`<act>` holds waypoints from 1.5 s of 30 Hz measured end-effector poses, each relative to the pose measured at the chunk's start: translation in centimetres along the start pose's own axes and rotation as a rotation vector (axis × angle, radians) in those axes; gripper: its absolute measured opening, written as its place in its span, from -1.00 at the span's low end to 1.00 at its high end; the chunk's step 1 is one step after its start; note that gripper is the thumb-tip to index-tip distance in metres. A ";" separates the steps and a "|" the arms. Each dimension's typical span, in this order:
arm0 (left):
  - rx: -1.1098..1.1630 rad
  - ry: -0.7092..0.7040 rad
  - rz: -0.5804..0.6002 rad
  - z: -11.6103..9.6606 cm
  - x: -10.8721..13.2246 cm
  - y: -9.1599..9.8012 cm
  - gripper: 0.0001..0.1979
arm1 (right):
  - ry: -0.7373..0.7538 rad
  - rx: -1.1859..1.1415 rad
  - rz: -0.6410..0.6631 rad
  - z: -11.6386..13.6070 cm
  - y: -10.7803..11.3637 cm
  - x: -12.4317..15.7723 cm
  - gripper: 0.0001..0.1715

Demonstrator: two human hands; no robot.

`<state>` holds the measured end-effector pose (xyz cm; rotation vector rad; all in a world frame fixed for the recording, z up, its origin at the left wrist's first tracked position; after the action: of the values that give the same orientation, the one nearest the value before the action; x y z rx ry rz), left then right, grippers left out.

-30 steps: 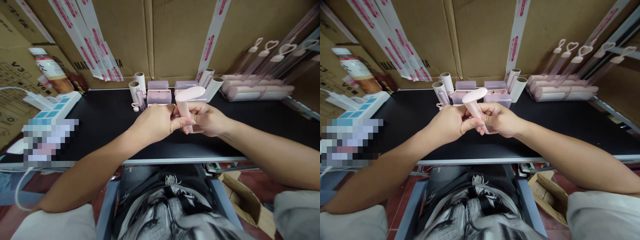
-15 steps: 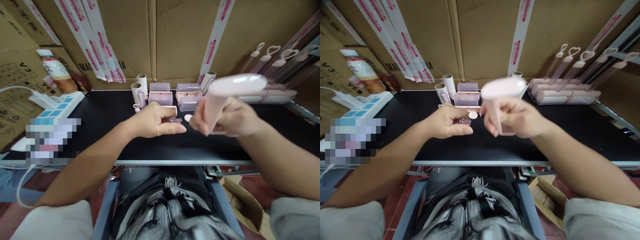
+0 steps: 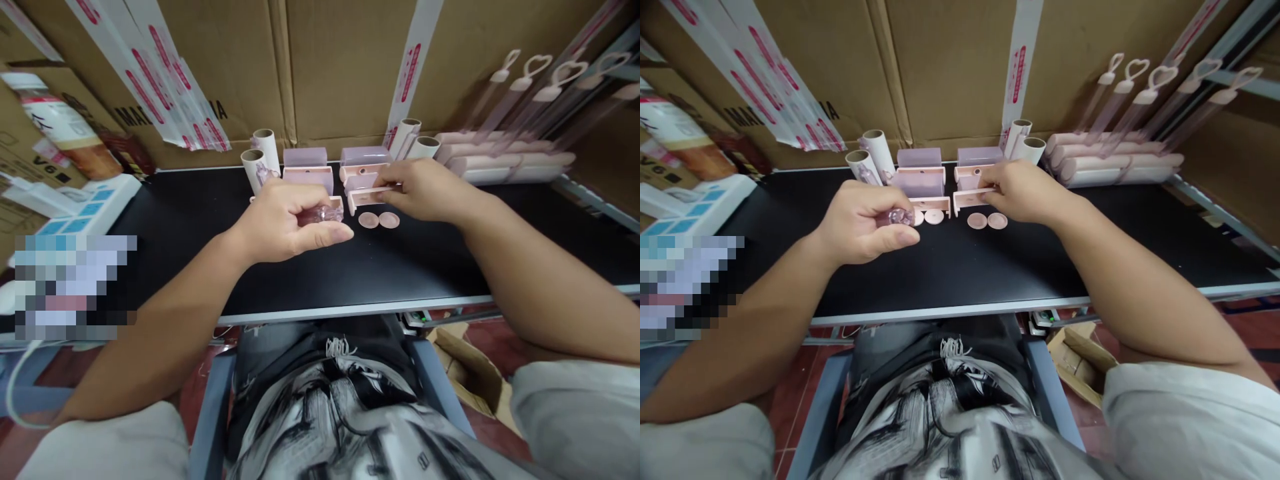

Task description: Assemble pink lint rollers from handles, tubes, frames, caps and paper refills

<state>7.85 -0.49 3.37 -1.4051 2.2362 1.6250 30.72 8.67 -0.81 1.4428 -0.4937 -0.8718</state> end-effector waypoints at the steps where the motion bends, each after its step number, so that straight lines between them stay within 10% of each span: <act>1: 0.003 -0.012 -0.002 0.0 0.0 0.0 -0.25 | 0.028 0.040 0.001 0.1 -0.1 -0.1 -0.69; 21: 0.047 -0.198 -0.031 -0.2 -0.2 -0.5 -0.29 | -0.088 0.373 0.103 -0.2 -2.3 -0.5 -0.63; 45: 0.017 -0.177 0.003 -0.1 0.0 -0.8 -0.28 | -0.189 0.207 0.203 -1.1 -1.5 0.1 -0.62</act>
<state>8.44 -0.63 2.84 -1.2017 2.1491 1.6550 31.26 9.40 -2.42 1.4730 -0.8787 -0.8143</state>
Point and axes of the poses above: each hand's wrist, its own x-axis away from the middle knuckle, its own y-axis out of the back of the hand, z = x × y, the point moved 7 cm from there along -x, towards the middle knuckle, and after that the axes turned 2 degrees about z, right-handed, at the moved point
